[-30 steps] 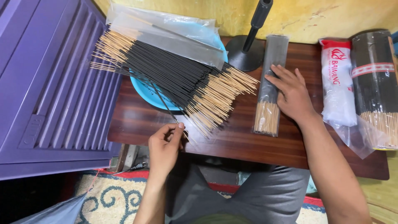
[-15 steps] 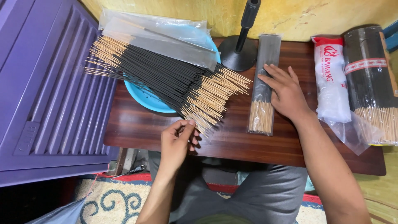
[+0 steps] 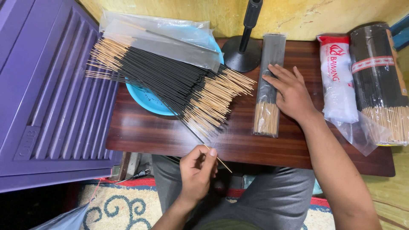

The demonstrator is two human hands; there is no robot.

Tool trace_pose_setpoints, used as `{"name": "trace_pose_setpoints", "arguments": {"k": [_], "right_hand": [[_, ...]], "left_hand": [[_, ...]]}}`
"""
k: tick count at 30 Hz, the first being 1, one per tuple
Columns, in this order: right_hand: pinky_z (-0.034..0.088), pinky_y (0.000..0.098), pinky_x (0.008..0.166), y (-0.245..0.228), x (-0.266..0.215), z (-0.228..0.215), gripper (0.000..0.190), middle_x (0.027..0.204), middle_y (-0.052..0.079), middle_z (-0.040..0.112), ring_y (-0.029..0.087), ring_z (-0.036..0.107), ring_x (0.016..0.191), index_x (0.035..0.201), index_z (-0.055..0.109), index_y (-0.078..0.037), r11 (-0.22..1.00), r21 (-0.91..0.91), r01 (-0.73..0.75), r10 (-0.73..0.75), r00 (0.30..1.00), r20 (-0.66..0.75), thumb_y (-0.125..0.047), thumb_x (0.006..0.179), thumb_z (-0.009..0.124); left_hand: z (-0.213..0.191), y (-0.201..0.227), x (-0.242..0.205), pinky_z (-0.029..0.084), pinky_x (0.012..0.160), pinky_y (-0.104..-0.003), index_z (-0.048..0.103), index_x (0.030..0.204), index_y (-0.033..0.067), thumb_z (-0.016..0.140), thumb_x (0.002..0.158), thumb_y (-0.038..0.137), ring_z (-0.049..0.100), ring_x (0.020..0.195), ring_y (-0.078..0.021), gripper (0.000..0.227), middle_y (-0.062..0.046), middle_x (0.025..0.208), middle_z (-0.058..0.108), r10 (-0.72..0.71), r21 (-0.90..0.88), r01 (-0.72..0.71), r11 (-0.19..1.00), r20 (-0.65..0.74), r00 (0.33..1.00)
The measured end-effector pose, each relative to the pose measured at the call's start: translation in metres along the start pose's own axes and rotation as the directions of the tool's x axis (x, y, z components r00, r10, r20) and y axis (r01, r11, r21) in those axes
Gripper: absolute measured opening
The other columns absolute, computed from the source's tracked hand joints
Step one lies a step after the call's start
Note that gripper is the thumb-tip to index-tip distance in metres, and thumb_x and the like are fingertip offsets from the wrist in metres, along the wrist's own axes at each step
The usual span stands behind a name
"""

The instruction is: Packaging incense sticks by manually inserting bundles into long plastic sleeves on a wooden table.

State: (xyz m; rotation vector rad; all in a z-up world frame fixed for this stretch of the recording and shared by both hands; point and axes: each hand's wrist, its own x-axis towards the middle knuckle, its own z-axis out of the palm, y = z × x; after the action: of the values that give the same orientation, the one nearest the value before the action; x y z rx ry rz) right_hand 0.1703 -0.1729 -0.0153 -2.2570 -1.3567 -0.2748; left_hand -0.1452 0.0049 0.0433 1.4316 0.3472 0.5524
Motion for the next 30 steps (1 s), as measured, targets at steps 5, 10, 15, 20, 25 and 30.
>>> {"name": "trace_pose_setpoints", "arguments": {"k": [5,10,15,20,25,30], "right_hand": [[0.017,0.0619,0.124,-0.003,0.001,-0.002,0.070,0.158,0.015,0.052,0.033,0.044,0.149,0.144,0.062,-0.011,1.000,0.007,-0.010,0.010,1.000,-0.014,0.016,0.081,0.050],[0.029,0.0554,0.123,-0.026,0.007,-0.017,0.055,0.145,0.014,0.065,0.034,0.059,0.138,0.139,0.067,-0.009,0.995,0.077,0.062,-0.044,0.977,-0.209,0.018,0.093,0.052],[0.054,0.0246,0.065,-0.045,0.006,-0.035,0.032,0.108,0.017,0.075,0.013,0.057,0.065,0.138,0.061,0.003,0.719,0.692,0.062,0.121,0.970,-0.212,-0.011,0.109,0.057],[0.055,0.0257,0.066,-0.037,0.003,-0.029,0.042,0.115,0.026,0.072,0.015,0.058,0.062,0.148,0.050,0.000,0.564,0.816,0.128,0.058,0.979,-0.194,-0.013,0.108,0.056],[0.058,0.0257,0.062,-0.042,0.004,-0.029,0.040,0.115,0.023,0.071,0.036,0.076,0.105,0.146,0.051,0.002,0.539,0.837,0.088,0.069,0.987,-0.148,-0.011,0.108,0.056],[0.056,0.0227,0.059,-0.047,0.009,-0.031,0.030,0.113,0.022,0.074,0.015,0.058,0.056,0.126,0.066,0.004,0.548,0.836,-0.040,0.201,0.976,-0.085,-0.016,0.105,0.059]], "left_hand": [[0.014,0.013,-0.007,0.041,0.054,-0.024,0.060,0.077,0.0072,0.063,0.100,0.012,0.048,0.056,-0.0101,0.024,0.000,0.065,0.056,0.217,0.163,-0.248,0.955,0.190,0.958],[0.025,0.013,-0.007,0.039,0.054,-0.026,0.059,0.080,0.0053,0.061,0.103,0.013,0.047,0.057,-0.0128,0.024,-0.002,0.068,0.054,0.212,0.190,-0.312,0.931,0.415,0.885],[0.039,0.004,0.002,0.043,0.060,-0.032,0.058,0.087,0.0052,0.054,0.107,0.020,0.056,0.063,-0.0201,0.024,-0.005,0.073,0.059,0.124,0.252,-0.322,0.913,0.581,0.804],[0.052,-0.010,0.012,0.043,0.061,-0.034,0.054,0.087,0.0067,0.052,0.108,0.022,0.054,0.063,-0.0205,0.026,-0.004,0.072,0.057,0.036,0.281,-0.265,0.922,0.620,0.784],[0.056,-0.016,0.014,0.044,0.064,-0.034,0.052,0.084,0.0079,0.049,0.108,0.022,0.055,0.065,-0.0188,0.028,-0.002,0.073,0.057,-0.034,0.286,-0.208,0.935,0.659,0.752],[0.056,-0.022,0.014,0.044,0.063,-0.036,0.054,0.086,0.0084,0.049,0.108,0.025,0.058,0.062,-0.0228,0.028,-0.004,0.072,0.062,-0.067,0.324,-0.233,0.917,0.701,0.710]]}}
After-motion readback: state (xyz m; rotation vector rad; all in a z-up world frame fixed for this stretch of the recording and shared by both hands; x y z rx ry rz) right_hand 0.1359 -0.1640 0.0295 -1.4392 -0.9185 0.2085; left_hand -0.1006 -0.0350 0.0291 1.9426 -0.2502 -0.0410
